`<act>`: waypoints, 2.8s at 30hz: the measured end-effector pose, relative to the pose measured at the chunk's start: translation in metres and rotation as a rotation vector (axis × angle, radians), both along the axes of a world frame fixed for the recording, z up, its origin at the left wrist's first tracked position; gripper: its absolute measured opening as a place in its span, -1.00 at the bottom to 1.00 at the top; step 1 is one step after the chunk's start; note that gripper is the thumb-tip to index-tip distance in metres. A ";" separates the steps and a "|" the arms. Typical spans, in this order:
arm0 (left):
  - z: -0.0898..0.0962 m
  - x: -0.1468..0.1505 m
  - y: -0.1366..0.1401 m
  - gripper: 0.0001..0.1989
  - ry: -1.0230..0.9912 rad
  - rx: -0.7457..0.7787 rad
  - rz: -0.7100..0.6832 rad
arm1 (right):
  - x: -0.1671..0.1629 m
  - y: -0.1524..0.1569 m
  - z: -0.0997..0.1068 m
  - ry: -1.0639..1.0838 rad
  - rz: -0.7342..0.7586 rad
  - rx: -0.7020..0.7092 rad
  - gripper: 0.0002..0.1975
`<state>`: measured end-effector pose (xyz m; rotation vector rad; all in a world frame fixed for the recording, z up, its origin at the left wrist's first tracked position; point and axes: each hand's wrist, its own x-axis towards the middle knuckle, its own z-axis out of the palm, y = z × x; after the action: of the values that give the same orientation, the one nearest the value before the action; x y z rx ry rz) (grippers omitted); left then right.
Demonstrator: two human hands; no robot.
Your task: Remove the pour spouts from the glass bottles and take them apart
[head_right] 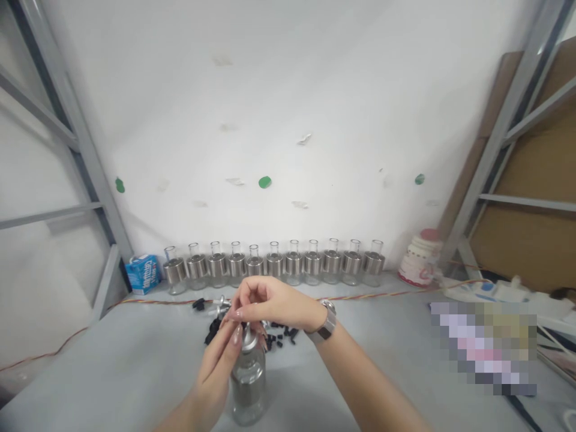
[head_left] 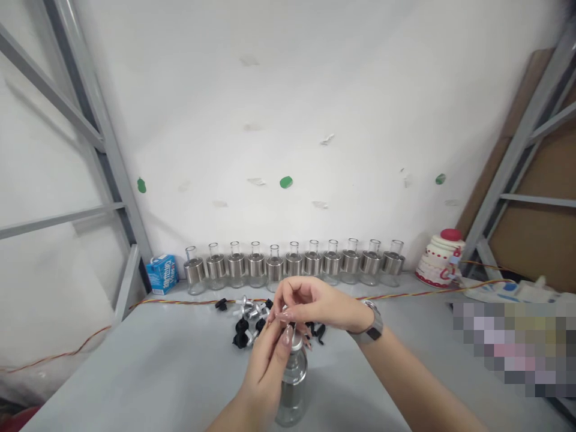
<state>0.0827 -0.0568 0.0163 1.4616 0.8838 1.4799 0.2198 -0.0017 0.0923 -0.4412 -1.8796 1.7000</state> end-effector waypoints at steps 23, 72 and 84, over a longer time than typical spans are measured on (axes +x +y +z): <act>-0.009 0.000 0.001 -0.64 0.082 0.137 -0.060 | -0.015 -0.022 -0.040 0.384 -0.430 0.067 -0.82; -0.008 0.014 0.000 -0.58 -0.132 -0.039 0.000 | -0.034 -0.038 -0.046 0.524 -0.674 0.021 -0.95; -0.001 0.015 -0.002 -0.68 -0.135 -0.049 -0.056 | -0.034 -0.033 -0.054 0.451 -0.765 0.054 -0.86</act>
<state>0.0975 -0.0588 0.0155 1.3238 0.7857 1.4861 0.1863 -0.0348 0.0383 -0.5969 -1.2004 1.1064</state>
